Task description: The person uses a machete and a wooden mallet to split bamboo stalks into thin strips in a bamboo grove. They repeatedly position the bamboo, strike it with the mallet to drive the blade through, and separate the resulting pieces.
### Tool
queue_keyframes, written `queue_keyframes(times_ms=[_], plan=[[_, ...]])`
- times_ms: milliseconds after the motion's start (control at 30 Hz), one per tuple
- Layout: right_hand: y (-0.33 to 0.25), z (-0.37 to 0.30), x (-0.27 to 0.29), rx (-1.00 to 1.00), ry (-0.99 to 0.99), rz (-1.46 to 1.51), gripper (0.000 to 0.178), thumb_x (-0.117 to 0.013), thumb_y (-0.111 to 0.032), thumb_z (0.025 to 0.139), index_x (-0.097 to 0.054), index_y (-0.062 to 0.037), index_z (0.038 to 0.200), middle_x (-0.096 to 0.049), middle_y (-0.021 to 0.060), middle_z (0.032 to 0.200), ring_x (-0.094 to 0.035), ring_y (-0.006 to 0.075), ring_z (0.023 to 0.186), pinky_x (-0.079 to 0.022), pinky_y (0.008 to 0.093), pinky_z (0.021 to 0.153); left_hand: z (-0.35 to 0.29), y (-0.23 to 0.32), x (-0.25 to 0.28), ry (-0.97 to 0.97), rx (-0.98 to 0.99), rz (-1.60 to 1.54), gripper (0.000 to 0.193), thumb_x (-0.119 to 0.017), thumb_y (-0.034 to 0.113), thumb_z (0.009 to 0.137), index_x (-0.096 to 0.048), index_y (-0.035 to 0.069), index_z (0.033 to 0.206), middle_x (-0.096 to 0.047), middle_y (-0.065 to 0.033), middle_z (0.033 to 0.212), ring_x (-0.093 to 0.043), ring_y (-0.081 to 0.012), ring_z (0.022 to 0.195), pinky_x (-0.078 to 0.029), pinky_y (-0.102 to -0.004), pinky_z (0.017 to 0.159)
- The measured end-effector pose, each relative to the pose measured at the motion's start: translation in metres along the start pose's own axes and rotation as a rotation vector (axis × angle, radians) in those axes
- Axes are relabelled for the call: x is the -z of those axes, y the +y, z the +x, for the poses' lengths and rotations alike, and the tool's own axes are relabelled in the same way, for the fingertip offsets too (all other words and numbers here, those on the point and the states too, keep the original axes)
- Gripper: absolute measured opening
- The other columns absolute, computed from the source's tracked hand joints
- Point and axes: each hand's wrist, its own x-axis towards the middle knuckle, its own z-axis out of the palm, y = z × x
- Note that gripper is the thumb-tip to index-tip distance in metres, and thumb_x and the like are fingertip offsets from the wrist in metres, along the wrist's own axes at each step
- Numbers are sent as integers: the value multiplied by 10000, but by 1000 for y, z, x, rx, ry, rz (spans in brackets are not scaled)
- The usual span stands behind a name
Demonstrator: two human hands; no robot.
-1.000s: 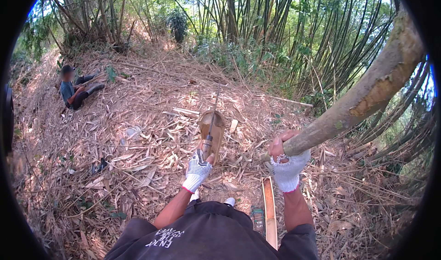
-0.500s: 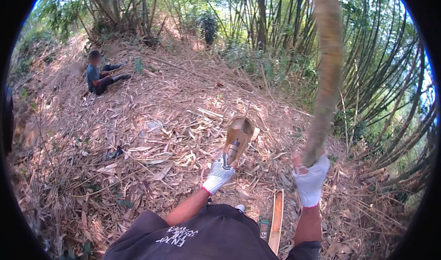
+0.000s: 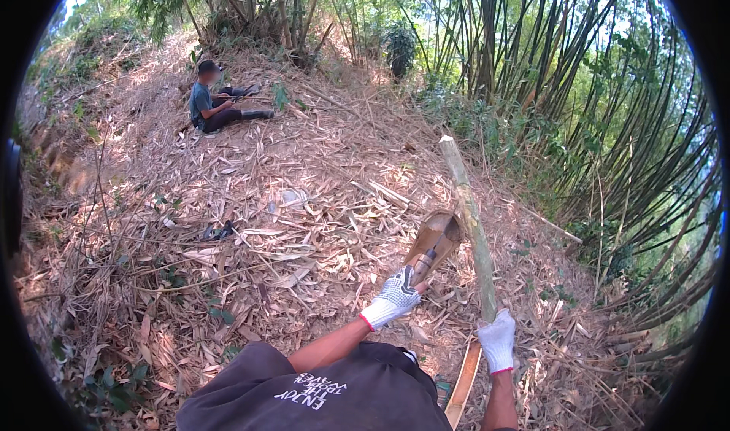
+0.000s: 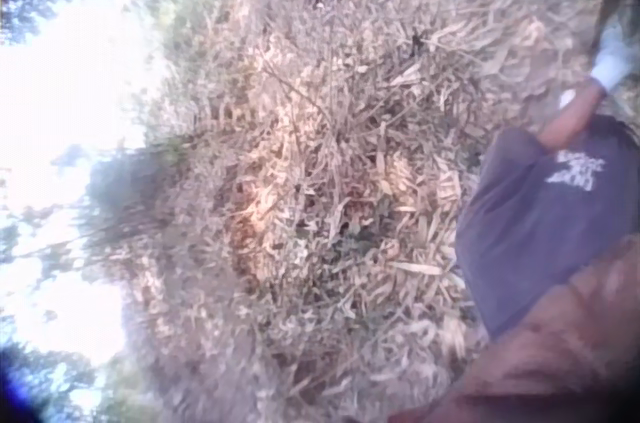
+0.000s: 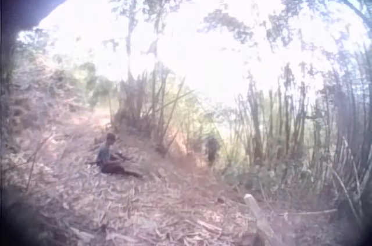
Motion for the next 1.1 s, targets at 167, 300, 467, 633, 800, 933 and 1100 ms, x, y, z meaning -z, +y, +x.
queue_keyframes(times_ms=[167,300,467,633,800,933,1100], plan=[[-4,-6,-12,169,187,-46,396,-722,-74,695,-575,3,1055,-637,217,810,-632,381,726,-496,416,637,4,21,5,-107,13,-22,670,-640,354,816,-408,-15,1324,-589,-291,1125,-587,-427,1067,-484,-468,882],[-44,17,13,175,178,122,397,-740,-145,738,-564,-7,1067,-610,180,779,-620,382,708,-485,430,648,3,25,12,-67,159,123,558,-664,317,773,-487,-52,1151,-608,-299,1038,-616,-424,987,-497,-483,823],[-112,36,75,138,448,749,315,-746,-139,740,-561,3,952,-574,125,694,-598,331,613,-500,380,595,-2,27,5,-47,175,115,528,-658,342,791,-508,-34,1131,-613,-287,1002,-619,-432,936,-497,-492,799],[-59,59,47,-22,252,426,294,-700,-176,759,-562,34,912,-616,198,713,-636,384,674,-531,437,648,1,27,3,-56,160,129,525,-643,355,807,-511,-30,1138,-609,-291,1019,-621,-429,930,-493,-490,803],[0,59,26,-79,-168,-417,341,-662,-242,748,-586,44,919,-632,308,829,-648,434,813,-526,500,731,8,-8,-19,22,128,227,589,-614,439,795,-538,-25,1149,-634,-276,998,-627,-424,958,-500,-476,816],[-30,58,34,77,114,-158,330,-711,-176,728,-578,42,937,-636,267,778,-647,415,739,-526,454,659,15,-45,-38,21,156,151,490,-625,364,782,-564,0,1105,-645,-255,956,-640,-397,927,-504,-466,802],[-77,69,69,-5,494,590,365,-761,-118,707,-566,21,982,-638,220,772,-627,386,676,-504,403,601,16,-32,-39,44,146,55,375,-630,257,758,-582,-17,1009,-643,-266,920,-643,-412,867,-517,-485,757]])
